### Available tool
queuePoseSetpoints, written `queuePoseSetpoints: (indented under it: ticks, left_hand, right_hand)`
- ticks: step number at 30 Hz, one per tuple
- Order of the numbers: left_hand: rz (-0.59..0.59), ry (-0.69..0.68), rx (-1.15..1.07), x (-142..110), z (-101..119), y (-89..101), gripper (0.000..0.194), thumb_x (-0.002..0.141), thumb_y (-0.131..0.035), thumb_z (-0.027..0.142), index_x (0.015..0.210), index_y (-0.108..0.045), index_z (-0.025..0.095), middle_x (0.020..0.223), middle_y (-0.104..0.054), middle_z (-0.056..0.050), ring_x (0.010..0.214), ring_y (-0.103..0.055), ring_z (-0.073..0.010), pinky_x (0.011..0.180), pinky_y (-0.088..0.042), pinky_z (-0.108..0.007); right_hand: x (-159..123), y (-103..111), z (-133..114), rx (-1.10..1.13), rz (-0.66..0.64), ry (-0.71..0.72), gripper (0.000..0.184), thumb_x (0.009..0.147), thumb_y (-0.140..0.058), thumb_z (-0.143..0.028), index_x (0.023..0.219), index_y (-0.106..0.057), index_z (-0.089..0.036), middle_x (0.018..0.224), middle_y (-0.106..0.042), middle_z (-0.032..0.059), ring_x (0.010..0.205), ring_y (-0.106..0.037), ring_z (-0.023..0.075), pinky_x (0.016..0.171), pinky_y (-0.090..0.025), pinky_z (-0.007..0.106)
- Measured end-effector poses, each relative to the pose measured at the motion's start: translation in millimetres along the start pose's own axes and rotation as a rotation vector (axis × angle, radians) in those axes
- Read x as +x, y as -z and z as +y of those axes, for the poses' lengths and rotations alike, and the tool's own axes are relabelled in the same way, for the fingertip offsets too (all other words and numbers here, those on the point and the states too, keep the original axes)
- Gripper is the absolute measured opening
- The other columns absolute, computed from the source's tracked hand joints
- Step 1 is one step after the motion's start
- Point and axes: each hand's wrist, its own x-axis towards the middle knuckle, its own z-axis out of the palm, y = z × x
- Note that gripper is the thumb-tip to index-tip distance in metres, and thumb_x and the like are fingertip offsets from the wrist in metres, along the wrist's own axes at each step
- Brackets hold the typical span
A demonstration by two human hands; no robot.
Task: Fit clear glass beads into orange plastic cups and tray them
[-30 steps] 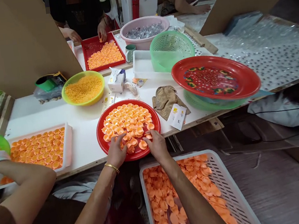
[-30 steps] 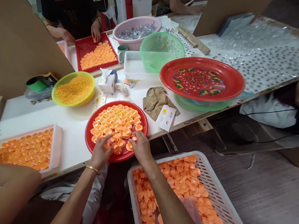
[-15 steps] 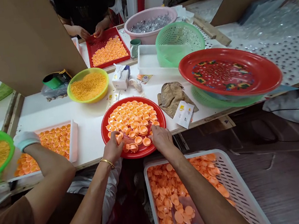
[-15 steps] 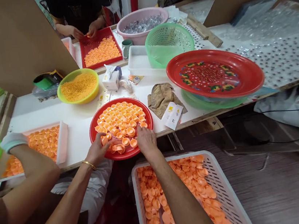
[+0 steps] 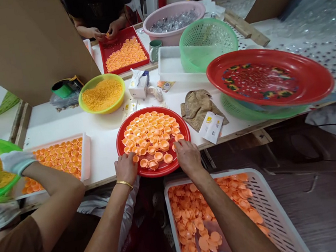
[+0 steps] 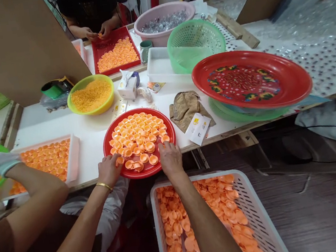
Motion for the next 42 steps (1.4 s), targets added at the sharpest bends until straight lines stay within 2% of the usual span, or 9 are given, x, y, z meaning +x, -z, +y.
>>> queuePoseSetpoints:
  ticks: [6, 9, 12, 15, 19, 23, 29, 35, 42]
  left_hand:
    - [0.108, 0.024, 0.026, -7, -2, 7.2, 0.031, 0.083, -0.05, 0.024, 0.11, -0.064, 0.018, 0.104, -0.059, -0.015, 0.101, -0.048, -0.033, 0.082, -0.041, -0.044]
    - [0.071, -0.098, 0.003, -14, 4, 5.0, 0.022, 0.083, -0.053, 0.027, 0.099, -0.067, 0.021, 0.095, -0.061, -0.01, 0.095, -0.051, -0.0263, 0.084, -0.042, -0.036]
    - [0.03, -0.178, 0.014, -15, 8, -1.4, 0.017, 0.079, -0.058, 0.024, 0.092, -0.069, 0.024, 0.09, -0.061, -0.008, 0.09, -0.053, -0.0255, 0.081, -0.042, -0.035]
    - [0.046, -0.135, 0.053, -12, 6, -4.1, 0.018, 0.08, -0.054, 0.021, 0.088, -0.07, 0.021, 0.086, -0.06, -0.012, 0.09, -0.052, -0.0301, 0.077, -0.042, -0.04]
    - [0.083, -0.088, 0.06, -13, 6, -1.0, 0.022, 0.083, -0.052, 0.026, 0.093, -0.069, 0.018, 0.088, -0.059, -0.014, 0.092, -0.05, -0.0313, 0.077, -0.041, -0.04]
    - [0.052, -0.215, 0.0, -22, 27, -6.1, 0.022, 0.083, -0.056, 0.038, 0.097, -0.068, 0.024, 0.092, -0.059, -0.009, 0.092, -0.051, -0.0254, 0.08, -0.041, -0.035]
    - [0.062, -0.172, 0.05, -24, 38, -13.6, 0.02, 0.084, -0.052, 0.031, 0.089, -0.069, 0.021, 0.086, -0.059, -0.013, 0.09, -0.051, -0.0297, 0.077, -0.04, -0.039]
    - [0.134, -0.087, 0.059, -4, 27, -2.8, 0.031, 0.087, -0.048, 0.036, 0.106, -0.065, 0.018, 0.094, -0.06, -0.013, 0.093, -0.05, -0.0297, 0.081, -0.039, -0.039]
    - [0.124, -0.035, 0.079, 27, 29, -7.6, 0.026, 0.086, -0.047, 0.029, 0.094, -0.068, 0.017, 0.093, -0.063, -0.014, 0.095, -0.053, -0.031, 0.077, -0.038, -0.041]
  right_hand:
    - [-23, 5, -17, 0.164, 0.08, 0.069, 0.027, 0.093, -0.047, -0.023, 0.117, -0.058, -0.019, 0.118, -0.06, 0.0091, 0.105, -0.053, 0.0205, 0.088, -0.038, 0.032]
    - [-31, 3, -44, 0.233, 0.039, 0.228, 0.034, 0.089, -0.054, -0.025, 0.123, -0.054, -0.023, 0.123, -0.059, 0.0074, 0.106, -0.052, 0.022, 0.087, -0.039, 0.033]
    - [-29, -5, -67, 0.225, -0.014, 0.276, 0.03, 0.089, -0.053, -0.022, 0.119, -0.056, -0.023, 0.116, -0.062, 0.0073, 0.102, -0.053, 0.0227, 0.084, -0.04, 0.034]
    - [-24, -11, -70, 0.244, -0.017, 0.227, 0.024, 0.09, -0.049, -0.019, 0.112, -0.06, -0.023, 0.102, -0.065, 0.0058, 0.096, -0.055, 0.0208, 0.082, -0.042, 0.032]
    - [-23, -7, -46, 0.293, 0.048, 0.049, 0.031, 0.089, -0.048, -0.017, 0.12, -0.053, -0.018, 0.109, -0.064, 0.0065, 0.101, -0.055, 0.0182, 0.087, -0.041, 0.028]
    - [-26, 8, -31, 0.276, -0.011, -0.14, 0.018, 0.088, -0.051, -0.02, 0.105, -0.057, -0.02, 0.097, -0.067, 0.0038, 0.091, -0.06, 0.0172, 0.077, -0.042, 0.026]
    - [-30, 8, -54, 0.183, -0.118, -0.046, 0.012, 0.087, -0.051, -0.019, 0.091, -0.062, -0.019, 0.092, -0.066, 0.006, 0.088, -0.061, 0.0197, 0.075, -0.043, 0.029]
    - [-25, -4, -81, 0.155, -0.145, -0.005, 0.019, 0.09, -0.045, -0.018, 0.093, -0.063, -0.018, 0.092, -0.066, 0.0083, 0.088, -0.061, 0.0216, 0.075, -0.045, 0.031]
    - [-20, -5, -75, 0.101, -0.118, -0.027, 0.026, 0.094, -0.038, -0.018, 0.108, -0.059, -0.02, 0.097, -0.063, 0.009, 0.086, -0.061, 0.021, 0.072, -0.044, 0.031]
